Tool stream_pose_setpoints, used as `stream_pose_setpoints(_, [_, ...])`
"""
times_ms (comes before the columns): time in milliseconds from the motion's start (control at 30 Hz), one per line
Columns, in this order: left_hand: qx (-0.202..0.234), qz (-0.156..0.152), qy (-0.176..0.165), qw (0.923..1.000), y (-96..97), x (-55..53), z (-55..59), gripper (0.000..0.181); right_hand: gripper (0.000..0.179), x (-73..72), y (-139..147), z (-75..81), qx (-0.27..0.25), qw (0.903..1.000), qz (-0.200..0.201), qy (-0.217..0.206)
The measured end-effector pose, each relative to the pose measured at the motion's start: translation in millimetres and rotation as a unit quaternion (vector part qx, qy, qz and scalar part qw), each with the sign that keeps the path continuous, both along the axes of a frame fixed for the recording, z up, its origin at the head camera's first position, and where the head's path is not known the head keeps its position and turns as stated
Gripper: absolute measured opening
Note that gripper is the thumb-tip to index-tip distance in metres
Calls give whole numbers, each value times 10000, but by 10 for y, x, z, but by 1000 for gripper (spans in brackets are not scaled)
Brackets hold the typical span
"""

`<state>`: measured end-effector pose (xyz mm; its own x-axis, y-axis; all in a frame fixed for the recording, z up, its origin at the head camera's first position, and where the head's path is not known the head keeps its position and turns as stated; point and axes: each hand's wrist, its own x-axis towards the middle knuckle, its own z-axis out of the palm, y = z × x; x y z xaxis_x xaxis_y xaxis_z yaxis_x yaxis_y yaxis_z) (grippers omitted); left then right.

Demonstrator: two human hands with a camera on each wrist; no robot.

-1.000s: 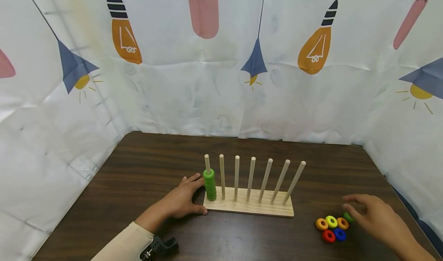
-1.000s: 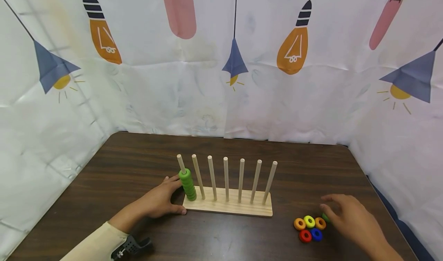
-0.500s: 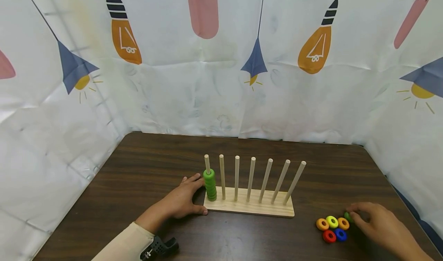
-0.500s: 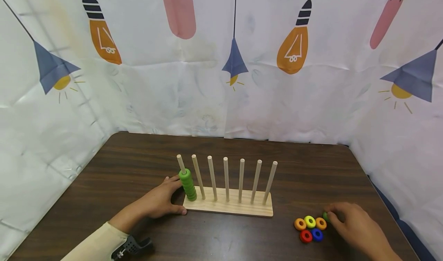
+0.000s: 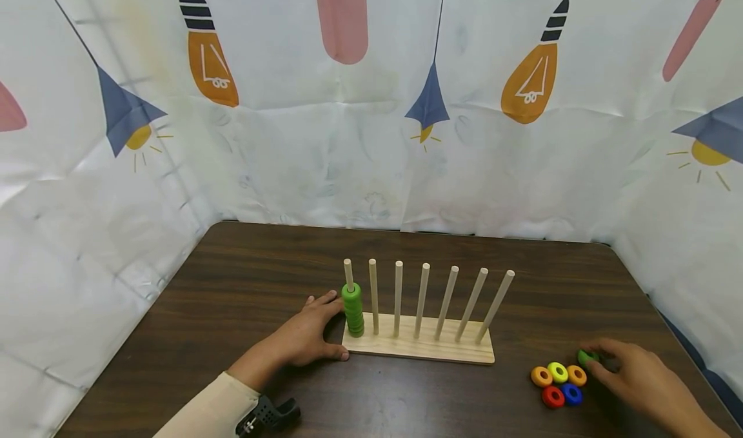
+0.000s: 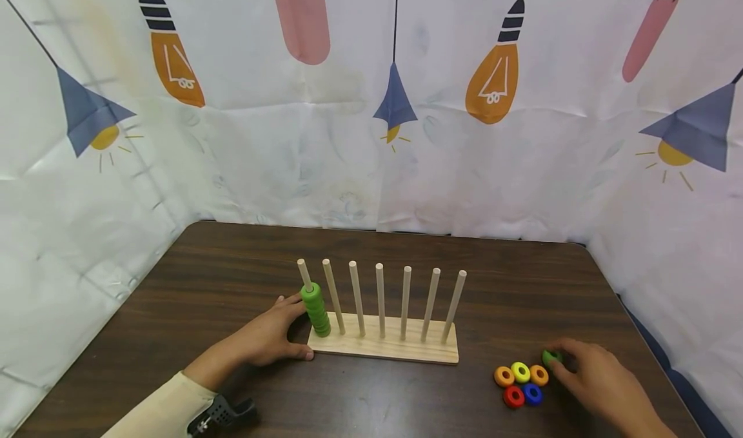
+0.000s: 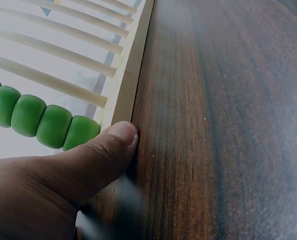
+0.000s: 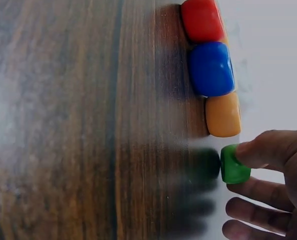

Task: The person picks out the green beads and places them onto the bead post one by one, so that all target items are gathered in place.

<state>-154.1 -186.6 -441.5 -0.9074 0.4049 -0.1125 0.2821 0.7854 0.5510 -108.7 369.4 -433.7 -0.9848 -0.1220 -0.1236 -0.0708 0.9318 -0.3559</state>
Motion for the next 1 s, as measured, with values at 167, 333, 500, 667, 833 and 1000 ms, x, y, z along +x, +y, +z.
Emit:
stream_pose_setpoints(167, [11,39,10,10000,5,0,4,88,33,-27,-92,55,-2,9999,-53,106])
stream_pose_setpoints(333, [-4,61,2,10000,7,-6,8,87,34,-74,-227,145,-138,9990,32,435])
stream_pose_setpoints(500, [10,31,4,10000,3,-11,5,86,28,-83,-430,256,-321,9960,106,833])
stream_pose_setpoints(667, [-8,-1,25,10000,1,-14,-1,84,27,-99,-640,384,-308,9919,261,1201])
stream_pose_setpoints(833, [8,-50,17,10000,1,-15,-2,84,27,-112,-754,502,-355,9877,395,1469])
stream_pose_setpoints(1000, [18,-69,15,10000,-8,-10,-7,87,28,-121,-845,618,-422,9817,577,1764])
